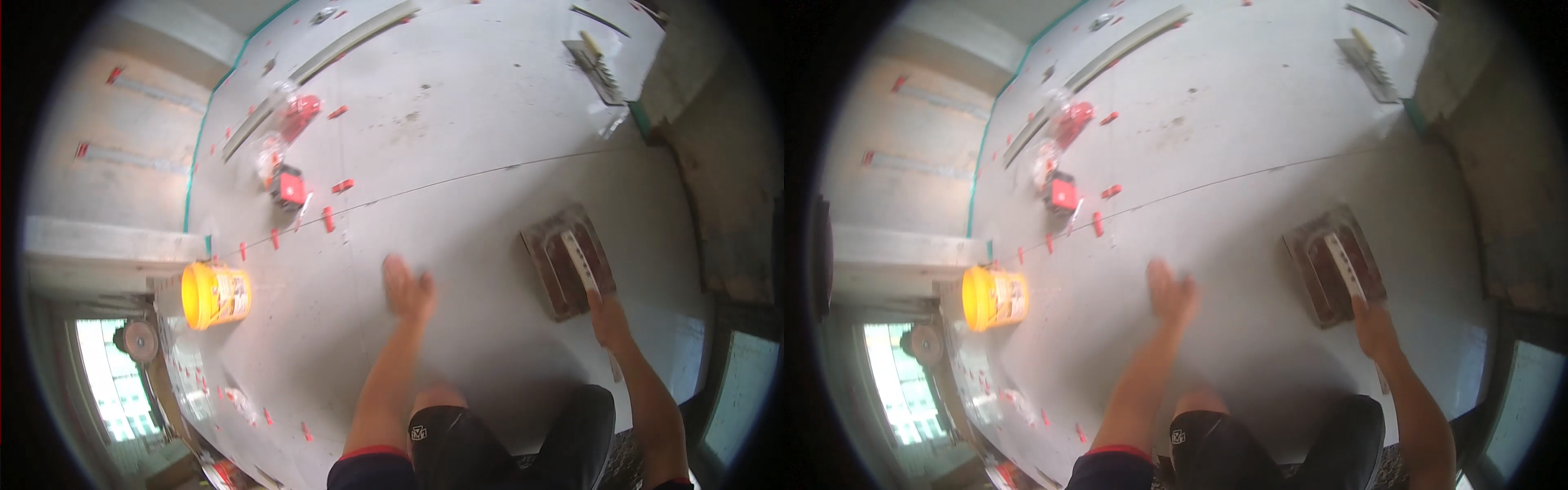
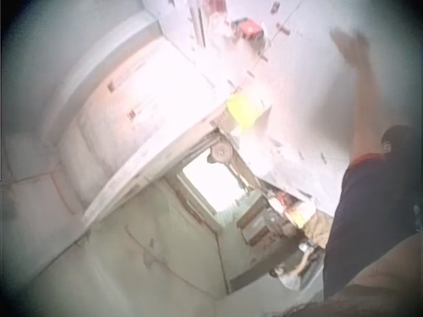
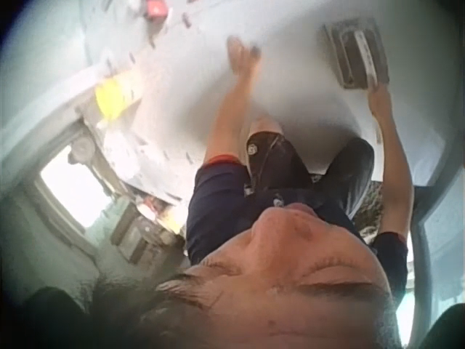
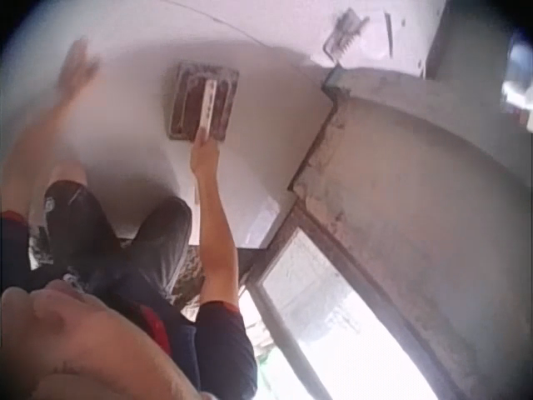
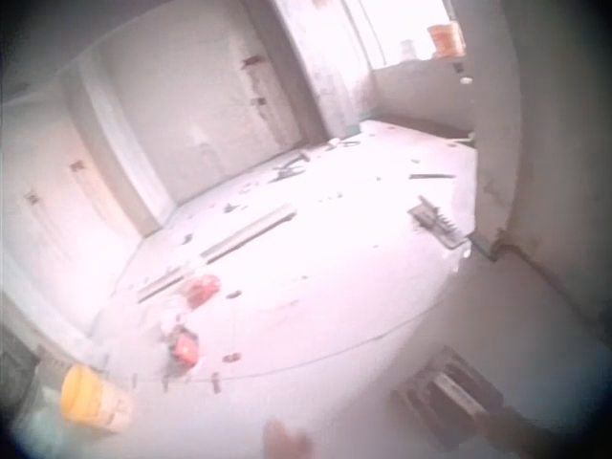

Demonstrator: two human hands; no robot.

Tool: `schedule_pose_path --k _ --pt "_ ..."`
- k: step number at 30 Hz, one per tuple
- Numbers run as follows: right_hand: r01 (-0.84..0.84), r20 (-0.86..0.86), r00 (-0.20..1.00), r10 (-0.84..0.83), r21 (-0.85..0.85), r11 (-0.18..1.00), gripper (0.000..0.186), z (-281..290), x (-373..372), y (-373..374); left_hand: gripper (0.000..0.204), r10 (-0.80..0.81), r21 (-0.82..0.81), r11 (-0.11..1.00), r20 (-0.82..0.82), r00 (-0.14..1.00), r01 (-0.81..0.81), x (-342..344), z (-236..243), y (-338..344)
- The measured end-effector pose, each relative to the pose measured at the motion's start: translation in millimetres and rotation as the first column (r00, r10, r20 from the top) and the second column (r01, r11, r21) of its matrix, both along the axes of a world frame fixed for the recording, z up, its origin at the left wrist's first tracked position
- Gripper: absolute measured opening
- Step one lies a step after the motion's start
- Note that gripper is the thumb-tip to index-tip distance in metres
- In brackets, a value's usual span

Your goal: The person places a large ceramic tile onto a prepared floor bed, aligns it with adjacent tiles, and uses a rubber float and by hand to press it into place. The person then inserts plastic tile spacers along the edges and cleans excess mortar from the seams.

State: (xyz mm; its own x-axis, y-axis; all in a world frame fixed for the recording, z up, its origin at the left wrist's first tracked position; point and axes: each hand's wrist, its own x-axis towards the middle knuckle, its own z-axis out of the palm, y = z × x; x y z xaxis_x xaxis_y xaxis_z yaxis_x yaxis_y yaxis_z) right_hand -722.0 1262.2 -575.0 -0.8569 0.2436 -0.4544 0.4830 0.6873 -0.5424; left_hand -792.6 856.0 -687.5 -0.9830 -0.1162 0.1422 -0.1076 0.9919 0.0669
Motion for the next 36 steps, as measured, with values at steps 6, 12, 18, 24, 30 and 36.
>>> schedule_pose_path --k 6,12,18,24,30,36 --pt "-0.260 0.152 0.951 0.268 -0.070 0.963 0.062 14.3 8.0 -53.1 0.074 0.416 -0.025 0.909 -0.020 0.909 -0.417 88.7 18.5 -41.9" --pt "-0.308 0.121 0.923 0.365 -0.334 0.891 0.055 107.0 -22.6 -143.8 0.073 0.425 -0.015 0.904 -0.056 0.903 -0.426 95.3 18.6 -52.2" --pt "-0.500 -0.089 0.864 0.495 -0.043 0.865 0.047 32.3 -40.5 -183.8 0.070 0.417 0.119 0.905 -0.064 0.907 -0.408 77.3 27.9 -38.5" --pt "-0.413 0.148 0.882 0.447 -0.213 0.886 0.052 93.1 -85.3 -230.6 0.070 0.418 0.061 0.908 -0.055 0.907 -0.414 84.4 24.9 -50.1" --pt "-0.437 -0.026 0.899 0.436 -0.049 0.898 0.067 22.3 -66.9 -240.6 0.071 0.414 0.136 0.904 -0.033 0.910 -0.407 74.8 27.3 -36.8" --pt "-0.520 0.134 0.835 0.534 -0.131 0.844 0.071 14.1 -72.1 -270.6 0.072 0.354 0.134 0.931 -0.109 0.929 -0.339 107.9 26.0 -55.8"
